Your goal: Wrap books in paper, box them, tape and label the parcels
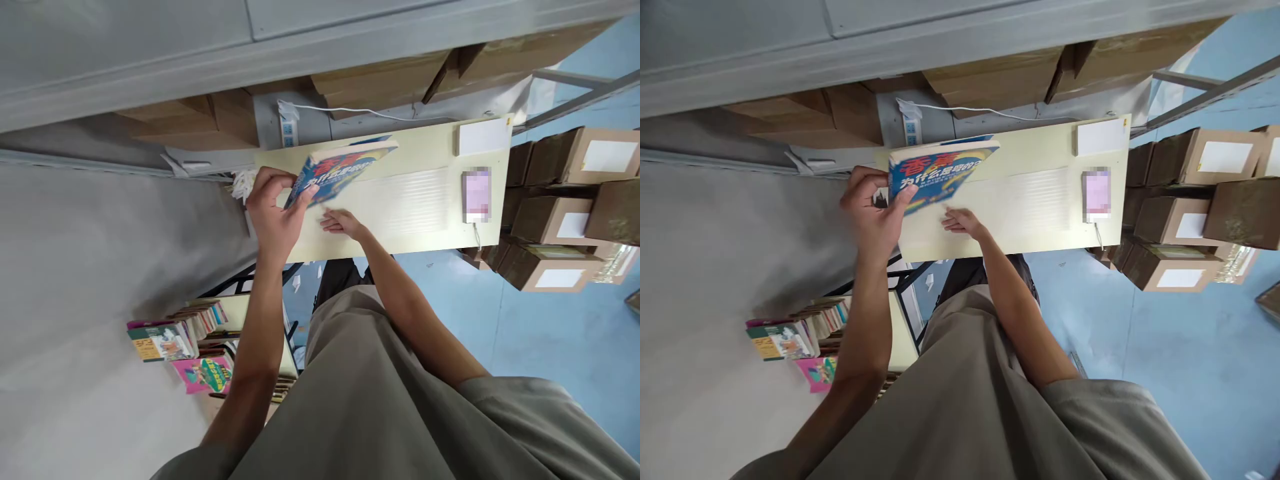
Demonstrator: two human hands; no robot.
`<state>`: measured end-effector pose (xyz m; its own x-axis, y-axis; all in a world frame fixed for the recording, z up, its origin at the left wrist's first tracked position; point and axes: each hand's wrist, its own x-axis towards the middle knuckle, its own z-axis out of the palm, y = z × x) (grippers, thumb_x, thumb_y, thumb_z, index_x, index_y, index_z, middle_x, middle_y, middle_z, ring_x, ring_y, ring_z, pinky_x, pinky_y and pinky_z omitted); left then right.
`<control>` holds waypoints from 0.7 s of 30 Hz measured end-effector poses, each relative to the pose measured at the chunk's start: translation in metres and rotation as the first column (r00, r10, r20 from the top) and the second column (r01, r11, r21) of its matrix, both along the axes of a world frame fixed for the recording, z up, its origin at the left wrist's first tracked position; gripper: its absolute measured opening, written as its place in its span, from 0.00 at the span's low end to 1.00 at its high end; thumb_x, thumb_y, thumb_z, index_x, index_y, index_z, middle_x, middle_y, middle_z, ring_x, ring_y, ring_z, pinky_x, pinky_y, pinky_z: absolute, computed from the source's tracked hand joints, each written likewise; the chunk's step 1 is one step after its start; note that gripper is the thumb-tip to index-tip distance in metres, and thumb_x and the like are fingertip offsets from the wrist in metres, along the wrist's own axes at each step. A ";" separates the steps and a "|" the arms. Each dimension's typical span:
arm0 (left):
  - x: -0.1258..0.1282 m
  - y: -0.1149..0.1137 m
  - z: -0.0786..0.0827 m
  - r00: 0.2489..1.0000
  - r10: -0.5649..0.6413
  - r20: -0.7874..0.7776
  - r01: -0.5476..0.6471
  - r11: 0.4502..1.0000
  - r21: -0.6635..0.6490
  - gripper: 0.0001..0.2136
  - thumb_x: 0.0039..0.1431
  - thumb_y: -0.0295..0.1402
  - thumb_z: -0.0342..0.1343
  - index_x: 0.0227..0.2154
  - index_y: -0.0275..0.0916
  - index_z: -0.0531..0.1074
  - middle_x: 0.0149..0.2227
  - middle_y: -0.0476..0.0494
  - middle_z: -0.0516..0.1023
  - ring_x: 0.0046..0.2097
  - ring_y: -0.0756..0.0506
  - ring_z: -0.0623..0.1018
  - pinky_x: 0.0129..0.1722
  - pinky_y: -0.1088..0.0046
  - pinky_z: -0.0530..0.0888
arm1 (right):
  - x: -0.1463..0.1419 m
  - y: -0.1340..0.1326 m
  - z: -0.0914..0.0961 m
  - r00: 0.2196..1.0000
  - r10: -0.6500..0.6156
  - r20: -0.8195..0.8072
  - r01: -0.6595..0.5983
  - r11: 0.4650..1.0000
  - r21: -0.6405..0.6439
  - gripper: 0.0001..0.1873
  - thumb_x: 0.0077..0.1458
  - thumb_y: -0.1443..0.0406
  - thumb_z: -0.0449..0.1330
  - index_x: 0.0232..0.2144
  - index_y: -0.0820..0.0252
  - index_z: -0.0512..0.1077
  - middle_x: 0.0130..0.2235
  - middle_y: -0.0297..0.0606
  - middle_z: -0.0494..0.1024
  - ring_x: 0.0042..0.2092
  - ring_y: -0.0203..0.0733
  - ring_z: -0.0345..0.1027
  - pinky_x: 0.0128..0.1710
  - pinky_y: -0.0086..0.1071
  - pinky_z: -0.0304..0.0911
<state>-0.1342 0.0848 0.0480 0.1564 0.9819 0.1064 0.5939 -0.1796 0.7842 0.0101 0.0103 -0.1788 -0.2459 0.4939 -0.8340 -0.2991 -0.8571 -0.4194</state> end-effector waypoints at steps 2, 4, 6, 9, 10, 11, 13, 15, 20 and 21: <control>0.014 -0.014 -0.010 0.987 0.036 0.156 -0.006 0.983 -0.184 0.21 0.63 0.57 0.76 0.37 0.44 0.82 0.43 0.47 0.84 0.51 0.40 0.85 0.58 0.62 0.82 | 0.045 -0.019 0.008 0.987 -0.111 -0.115 0.121 0.989 0.080 0.19 0.74 0.46 0.68 0.48 0.53 0.84 0.49 0.42 0.93 0.50 0.48 0.89 0.58 0.42 0.84; 0.031 -0.027 -0.034 0.942 0.112 0.317 0.031 0.910 -0.413 0.22 0.59 0.58 0.78 0.39 0.43 0.84 0.42 0.46 0.85 0.49 0.39 0.85 0.55 0.62 0.83 | 0.101 -0.045 0.020 0.978 -0.154 -0.143 0.174 0.975 0.135 0.26 0.70 0.39 0.68 0.51 0.52 0.84 0.50 0.42 0.93 0.57 0.55 0.87 0.62 0.50 0.83; 0.053 -0.041 -0.069 0.888 0.222 0.403 0.080 0.788 -0.610 0.25 0.54 0.58 0.80 0.39 0.42 0.85 0.41 0.44 0.86 0.48 0.38 0.86 0.51 0.61 0.84 | 0.157 -0.073 0.033 0.983 -0.142 -0.115 0.160 0.972 0.170 0.36 0.67 0.30 0.63 0.51 0.51 0.85 0.50 0.44 0.92 0.62 0.60 0.85 0.61 0.52 0.83; 0.089 -0.060 -0.124 0.873 0.348 0.342 0.021 0.674 -0.739 0.25 0.48 0.56 0.83 0.32 0.40 0.84 0.35 0.43 0.85 0.41 0.40 0.84 0.43 0.64 0.81 | 0.213 -0.105 0.046 0.986 -0.164 0.034 0.153 0.966 0.209 0.39 0.57 0.28 0.71 0.51 0.50 0.85 0.52 0.44 0.92 0.60 0.57 0.86 0.59 0.49 0.83; 0.100 -0.066 -0.140 0.884 0.366 0.289 -0.030 0.663 -0.748 0.24 0.48 0.55 0.83 0.30 0.40 0.83 0.33 0.44 0.84 0.39 0.41 0.83 0.41 0.66 0.80 | 0.223 -0.112 0.047 0.980 -0.179 0.087 0.156 0.962 0.222 0.39 0.52 0.30 0.76 0.51 0.50 0.85 0.52 0.43 0.92 0.59 0.57 0.86 0.59 0.49 0.83; 0.109 -0.070 -0.153 0.891 0.384 0.241 -0.078 0.655 -0.752 0.24 0.47 0.53 0.83 0.28 0.39 0.82 0.31 0.44 0.83 0.37 0.42 0.82 0.38 0.67 0.78 | 0.229 -0.117 0.046 0.972 -0.194 0.130 0.160 0.958 0.236 0.39 0.47 0.33 0.81 0.50 0.51 0.85 0.52 0.42 0.92 0.57 0.57 0.86 0.58 0.50 0.83; 0.123 -0.075 -0.172 0.895 0.408 0.178 -0.149 0.651 -0.744 0.22 0.49 0.51 0.83 0.27 0.39 0.81 0.30 0.45 0.83 0.35 0.44 0.81 0.34 0.70 0.75 | 0.232 -0.120 0.040 0.960 -0.219 0.173 0.169 0.950 0.264 0.41 0.41 0.34 0.84 0.48 0.53 0.87 0.52 0.43 0.92 0.55 0.59 0.87 0.56 0.52 0.84; 0.130 -0.075 -0.184 0.890 0.425 0.168 -0.175 0.656 -0.734 0.20 0.50 0.49 0.82 0.29 0.39 0.83 0.31 0.46 0.83 0.34 0.45 0.80 0.33 0.71 0.74 | 0.232 -0.119 0.033 0.954 -0.237 0.185 0.175 0.938 0.299 0.43 0.41 0.32 0.82 0.48 0.55 0.87 0.51 0.43 0.92 0.54 0.62 0.87 0.55 0.55 0.85; 0.137 -0.066 -0.206 0.868 0.457 0.192 -0.189 0.663 -0.724 0.18 0.50 0.45 0.81 0.34 0.39 0.82 0.36 0.43 0.88 0.42 0.41 0.86 0.43 0.67 0.81 | 0.237 -0.108 0.018 0.922 -0.276 0.272 0.146 0.898 0.416 0.45 0.47 0.28 0.77 0.52 0.55 0.87 0.52 0.42 0.92 0.56 0.64 0.87 0.57 0.55 0.85; 0.139 -0.065 -0.210 0.871 0.457 0.180 -0.196 0.660 -0.725 0.17 0.51 0.43 0.80 0.34 0.39 0.81 0.37 0.42 0.88 0.44 0.40 0.87 0.46 0.66 0.82 | 0.239 -0.106 0.017 0.911 -0.270 0.312 0.118 0.895 0.430 0.44 0.49 0.28 0.75 0.51 0.55 0.87 0.52 0.42 0.92 0.56 0.64 0.87 0.59 0.54 0.85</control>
<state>0.0051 0.0194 -0.1622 -0.1044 0.7828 -0.6135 0.1994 0.6208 0.7582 0.2492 -0.0955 -0.1621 0.1641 0.8045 -0.5708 -0.2078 -0.5375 -0.8173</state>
